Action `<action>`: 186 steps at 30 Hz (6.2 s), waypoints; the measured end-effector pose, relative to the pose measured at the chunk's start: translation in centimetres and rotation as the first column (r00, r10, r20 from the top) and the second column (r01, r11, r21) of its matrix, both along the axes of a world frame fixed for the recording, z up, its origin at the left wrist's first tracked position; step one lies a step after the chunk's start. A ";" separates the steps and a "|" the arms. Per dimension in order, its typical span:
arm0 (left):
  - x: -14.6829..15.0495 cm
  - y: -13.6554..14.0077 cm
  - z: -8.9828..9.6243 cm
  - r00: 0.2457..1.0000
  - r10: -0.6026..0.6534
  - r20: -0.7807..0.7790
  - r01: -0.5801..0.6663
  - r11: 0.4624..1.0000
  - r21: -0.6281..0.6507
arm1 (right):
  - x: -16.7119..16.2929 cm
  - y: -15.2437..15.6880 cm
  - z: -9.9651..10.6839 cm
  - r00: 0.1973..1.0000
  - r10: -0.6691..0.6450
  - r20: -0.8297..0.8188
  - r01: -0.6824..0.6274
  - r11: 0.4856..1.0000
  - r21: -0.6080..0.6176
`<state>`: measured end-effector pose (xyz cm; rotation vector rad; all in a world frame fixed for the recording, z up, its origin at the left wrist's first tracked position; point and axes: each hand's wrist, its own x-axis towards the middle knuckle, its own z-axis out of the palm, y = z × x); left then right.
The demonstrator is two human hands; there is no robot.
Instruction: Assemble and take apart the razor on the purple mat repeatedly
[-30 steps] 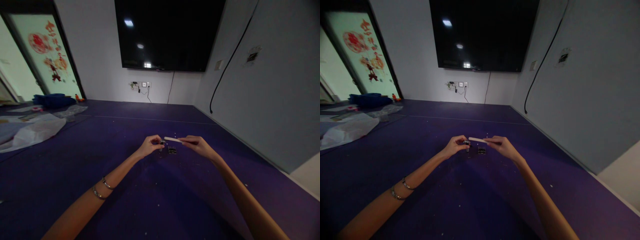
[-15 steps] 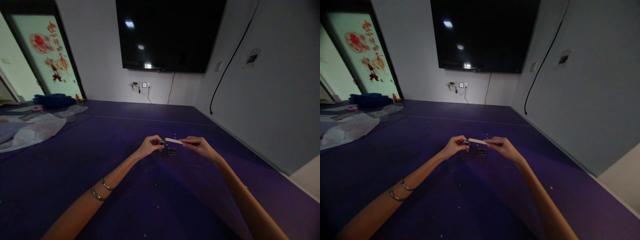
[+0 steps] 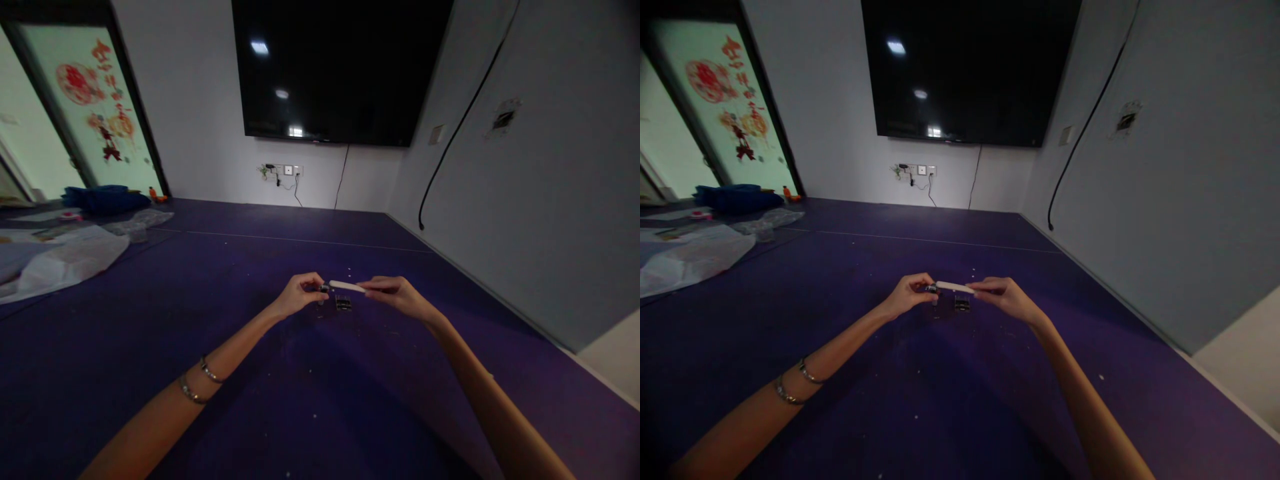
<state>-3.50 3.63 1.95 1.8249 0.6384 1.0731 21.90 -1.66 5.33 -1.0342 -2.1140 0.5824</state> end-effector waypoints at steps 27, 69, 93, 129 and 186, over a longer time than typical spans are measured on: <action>0.3 -0.1 -0.3 1.000 0.002 -0.027 -0.001 1.000 0.019 | -0.5 -1.6 2.3 0.988 0.002 0.153 -0.009 0.999 0.048; 0.4 -0.2 -0.4 0.998 -0.003 -0.057 0.005 0.999 0.033 | -1.5 -2.0 2.5 0.992 -0.045 0.118 0.032 0.993 0.114; 0.4 -0.6 0.1 0.999 0.004 -0.037 -0.003 1.000 0.012 | -0.1 -1.4 2.1 0.997 -0.026 0.079 0.023 0.999 0.032; 1.5 -1.5 -0.8 0.970 0.145 0.196 -0.064 0.927 -0.370 | -3.4 -2.3 1.6 0.745 -0.324 -0.584 -0.053 0.843 -0.535; 2.3 -0.7 -3.5 0.953 0.249 0.171 -0.225 0.963 -0.149 | -11.1 -6.2 -3.3 0.303 -0.537 -0.787 -0.284 0.738 -0.612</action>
